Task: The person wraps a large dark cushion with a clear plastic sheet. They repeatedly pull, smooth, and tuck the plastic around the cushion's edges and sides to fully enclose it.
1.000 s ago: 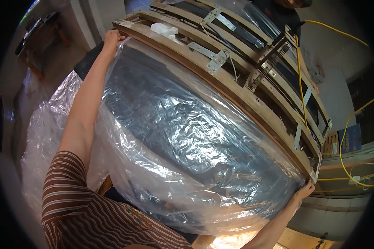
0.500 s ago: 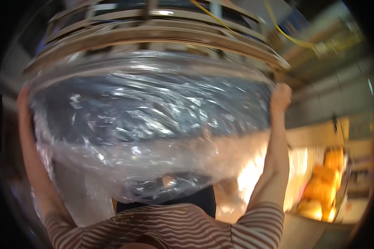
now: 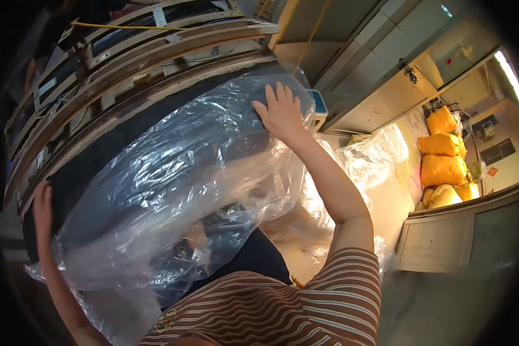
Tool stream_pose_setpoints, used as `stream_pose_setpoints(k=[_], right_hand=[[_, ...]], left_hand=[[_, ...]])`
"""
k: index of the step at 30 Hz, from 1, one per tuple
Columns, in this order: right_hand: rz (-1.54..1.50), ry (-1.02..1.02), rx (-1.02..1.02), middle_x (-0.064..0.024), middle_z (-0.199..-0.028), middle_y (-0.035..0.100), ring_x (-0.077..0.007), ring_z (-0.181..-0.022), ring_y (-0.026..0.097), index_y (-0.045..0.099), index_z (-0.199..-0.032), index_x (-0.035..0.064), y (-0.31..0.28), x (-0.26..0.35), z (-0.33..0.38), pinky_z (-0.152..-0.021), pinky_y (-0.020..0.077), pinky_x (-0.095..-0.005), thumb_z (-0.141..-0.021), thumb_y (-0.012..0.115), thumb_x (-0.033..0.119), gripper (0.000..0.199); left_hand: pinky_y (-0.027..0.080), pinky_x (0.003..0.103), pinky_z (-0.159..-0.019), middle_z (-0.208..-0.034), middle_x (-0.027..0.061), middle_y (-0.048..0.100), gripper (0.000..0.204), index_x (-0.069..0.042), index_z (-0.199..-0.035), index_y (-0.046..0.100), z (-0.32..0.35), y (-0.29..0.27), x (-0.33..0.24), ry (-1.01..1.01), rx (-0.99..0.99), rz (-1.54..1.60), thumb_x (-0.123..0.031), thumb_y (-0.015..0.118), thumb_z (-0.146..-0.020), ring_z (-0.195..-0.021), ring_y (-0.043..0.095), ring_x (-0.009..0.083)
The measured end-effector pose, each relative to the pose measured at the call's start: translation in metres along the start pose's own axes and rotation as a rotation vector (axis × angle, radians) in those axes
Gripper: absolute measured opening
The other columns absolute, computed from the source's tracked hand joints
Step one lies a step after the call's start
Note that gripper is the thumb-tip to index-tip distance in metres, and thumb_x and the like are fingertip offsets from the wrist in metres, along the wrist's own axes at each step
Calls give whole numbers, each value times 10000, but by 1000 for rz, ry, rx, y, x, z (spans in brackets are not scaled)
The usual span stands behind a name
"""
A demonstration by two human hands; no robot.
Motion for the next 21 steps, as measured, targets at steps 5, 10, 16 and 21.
stream_pose_setpoints(k=[5,10,16,21], right_hand=[[-47,201,67,-207,-1441,376,-393,-1353,305,423,-1369,3,35,-33,-39,-1066,265,-562,-942,431,522,672],[-147,18,-18,-172,-1489,342,-352,-1384,295,391,-1399,22,35,-19,-39,-1091,244,-561,-968,399,474,625],[-274,-302,-1,-140,-1463,393,-319,-1362,332,433,-1377,34,1,79,29,-1092,255,-530,-937,482,434,597],[-412,-501,77,-80,-1420,457,-286,-1256,429,488,-1340,78,-25,145,55,-1007,332,-510,-892,559,356,532]], left_hand=[[409,324,-898,-1218,122,580,134,-10,-916,510,21,69,-181,290,-39,38,-63,620,-860,-1029,553,233],[375,201,-641,-852,28,587,76,-21,-911,531,43,72,-147,1,-60,293,-29,603,-889,-722,470,63],[399,236,-629,-710,35,540,123,21,-809,600,55,20,-68,-74,-148,219,-61,607,-900,-678,487,90],[403,230,-666,-732,39,522,194,20,-846,571,90,-85,38,-116,-264,-175,-150,608,-933,-680,471,104]])
Point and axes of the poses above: each hand's wrist, its own z-axis away from the middle knuckle, its own y-axis out of the palm, x = y × z, the point moved 7 cm from there along -z, towards the middle knuckle
